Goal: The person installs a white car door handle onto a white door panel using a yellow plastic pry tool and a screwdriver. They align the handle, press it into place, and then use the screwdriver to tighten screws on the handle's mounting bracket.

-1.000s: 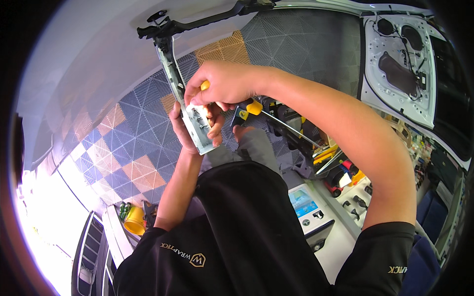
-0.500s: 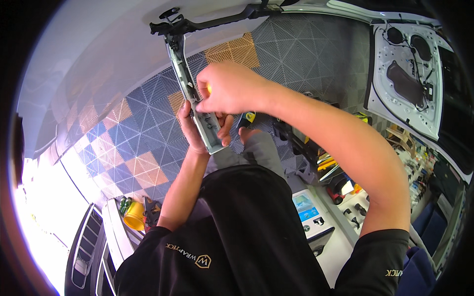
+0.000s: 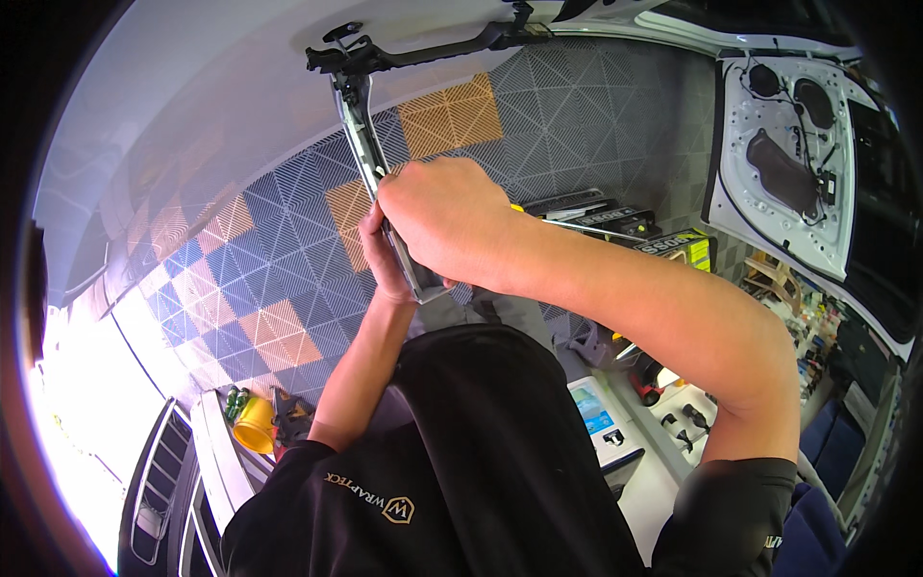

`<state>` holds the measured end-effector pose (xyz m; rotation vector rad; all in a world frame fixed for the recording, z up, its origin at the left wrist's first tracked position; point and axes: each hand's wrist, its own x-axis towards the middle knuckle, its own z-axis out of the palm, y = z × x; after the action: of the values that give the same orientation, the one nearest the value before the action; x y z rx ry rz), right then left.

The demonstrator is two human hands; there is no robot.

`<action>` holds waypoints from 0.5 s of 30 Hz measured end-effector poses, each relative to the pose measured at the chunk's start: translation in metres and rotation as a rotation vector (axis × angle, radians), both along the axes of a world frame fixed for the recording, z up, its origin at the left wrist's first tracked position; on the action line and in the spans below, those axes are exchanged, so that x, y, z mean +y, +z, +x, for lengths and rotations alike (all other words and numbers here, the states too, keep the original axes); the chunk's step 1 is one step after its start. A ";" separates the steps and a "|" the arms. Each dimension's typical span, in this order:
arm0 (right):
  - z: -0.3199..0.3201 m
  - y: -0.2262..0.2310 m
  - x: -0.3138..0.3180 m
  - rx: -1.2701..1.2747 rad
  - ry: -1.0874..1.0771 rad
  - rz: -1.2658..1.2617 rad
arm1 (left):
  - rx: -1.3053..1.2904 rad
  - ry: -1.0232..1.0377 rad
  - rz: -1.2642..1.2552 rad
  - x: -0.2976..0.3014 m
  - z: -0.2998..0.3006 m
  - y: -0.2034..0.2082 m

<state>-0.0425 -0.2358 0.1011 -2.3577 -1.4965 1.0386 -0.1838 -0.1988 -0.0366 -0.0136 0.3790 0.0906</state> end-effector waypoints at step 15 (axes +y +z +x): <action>0.022 -0.002 0.028 -0.009 0.203 0.073 | -0.122 -0.041 -0.119 -0.001 0.003 -0.001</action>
<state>-0.0210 -0.2075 0.0996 -2.1999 -1.7756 0.9977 -0.1807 -0.1999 -0.0377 -0.1288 0.2626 0.0264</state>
